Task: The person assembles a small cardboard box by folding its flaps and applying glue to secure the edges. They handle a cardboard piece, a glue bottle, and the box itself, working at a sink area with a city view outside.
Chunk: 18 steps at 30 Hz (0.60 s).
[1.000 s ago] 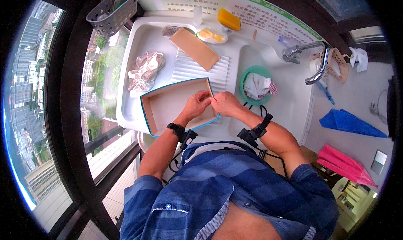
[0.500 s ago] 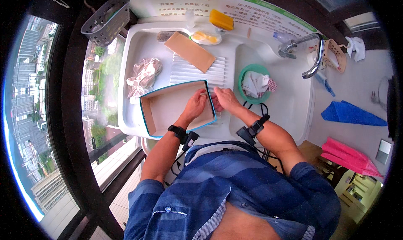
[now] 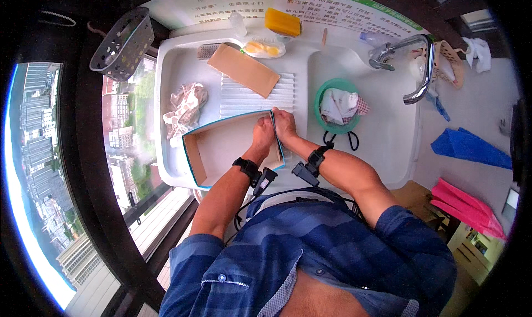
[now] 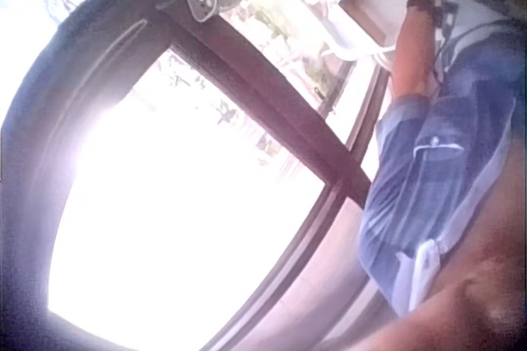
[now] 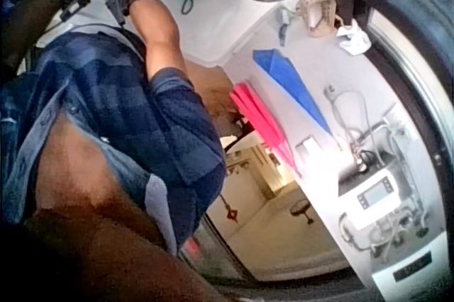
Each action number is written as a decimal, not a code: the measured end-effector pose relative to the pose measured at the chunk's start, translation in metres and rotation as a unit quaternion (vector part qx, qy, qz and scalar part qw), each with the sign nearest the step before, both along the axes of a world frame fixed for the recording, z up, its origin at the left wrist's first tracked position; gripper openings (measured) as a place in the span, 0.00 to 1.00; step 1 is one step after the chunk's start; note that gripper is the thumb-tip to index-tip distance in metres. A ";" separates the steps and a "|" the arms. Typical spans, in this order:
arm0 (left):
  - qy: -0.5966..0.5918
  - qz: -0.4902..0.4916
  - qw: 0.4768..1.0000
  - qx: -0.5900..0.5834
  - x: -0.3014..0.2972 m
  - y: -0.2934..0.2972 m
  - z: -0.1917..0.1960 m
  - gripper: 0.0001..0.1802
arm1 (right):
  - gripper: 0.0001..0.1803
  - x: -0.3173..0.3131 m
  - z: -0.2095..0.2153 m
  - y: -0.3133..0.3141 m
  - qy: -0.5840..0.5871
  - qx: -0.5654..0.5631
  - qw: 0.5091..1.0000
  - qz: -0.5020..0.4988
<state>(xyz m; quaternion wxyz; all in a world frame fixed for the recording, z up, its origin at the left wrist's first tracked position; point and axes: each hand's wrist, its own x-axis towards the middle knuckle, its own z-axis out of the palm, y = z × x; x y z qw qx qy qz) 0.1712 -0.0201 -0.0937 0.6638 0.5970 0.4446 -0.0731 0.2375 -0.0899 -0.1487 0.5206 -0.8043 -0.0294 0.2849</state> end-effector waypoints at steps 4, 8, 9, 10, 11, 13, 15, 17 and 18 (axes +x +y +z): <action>-0.017 -0.031 0.999 0.002 -0.007 0.002 -0.028 0.28 | 0.33 -0.004 0.003 0.001 0.003 -0.007 1.000 -0.003; 0.018 0.004 0.998 -0.053 -0.002 0.003 -0.006 0.27 | 0.33 -0.001 0.009 -0.001 -0.015 -0.020 0.999 0.024; 0.010 0.007 0.998 -0.060 -0.002 0.004 -0.007 0.26 | 0.33 -0.001 0.013 0.000 -0.016 -0.022 0.999 0.030; 0.002 0.010 0.998 -0.068 -0.003 0.004 -0.007 0.26 | 0.33 -0.001 0.017 0.000 -0.017 -0.024 0.999 0.036; 0.005 0.013 0.998 -0.066 -0.002 0.004 -0.004 0.26 | 0.33 0.000 0.022 0.000 -0.018 -0.027 0.999 0.043; 0.009 0.020 0.998 -0.063 -0.001 0.003 0.002 0.25 | 0.32 0.004 0.039 0.001 -0.015 -0.047 0.997 0.050; -0.030 -0.032 0.998 -0.053 -0.008 0.010 -0.012 0.26 | 0.32 0.002 0.045 0.001 -0.016 -0.054 0.997 0.051; -0.037 -0.042 0.997 -0.059 -0.011 0.008 -0.013 0.25 | 0.31 0.003 0.044 0.000 -0.023 -0.049 0.998 0.044; -0.025 -0.028 0.997 -0.066 -0.006 0.007 0.006 0.25 | 0.30 0.004 0.039 -0.001 -0.020 -0.059 0.997 0.041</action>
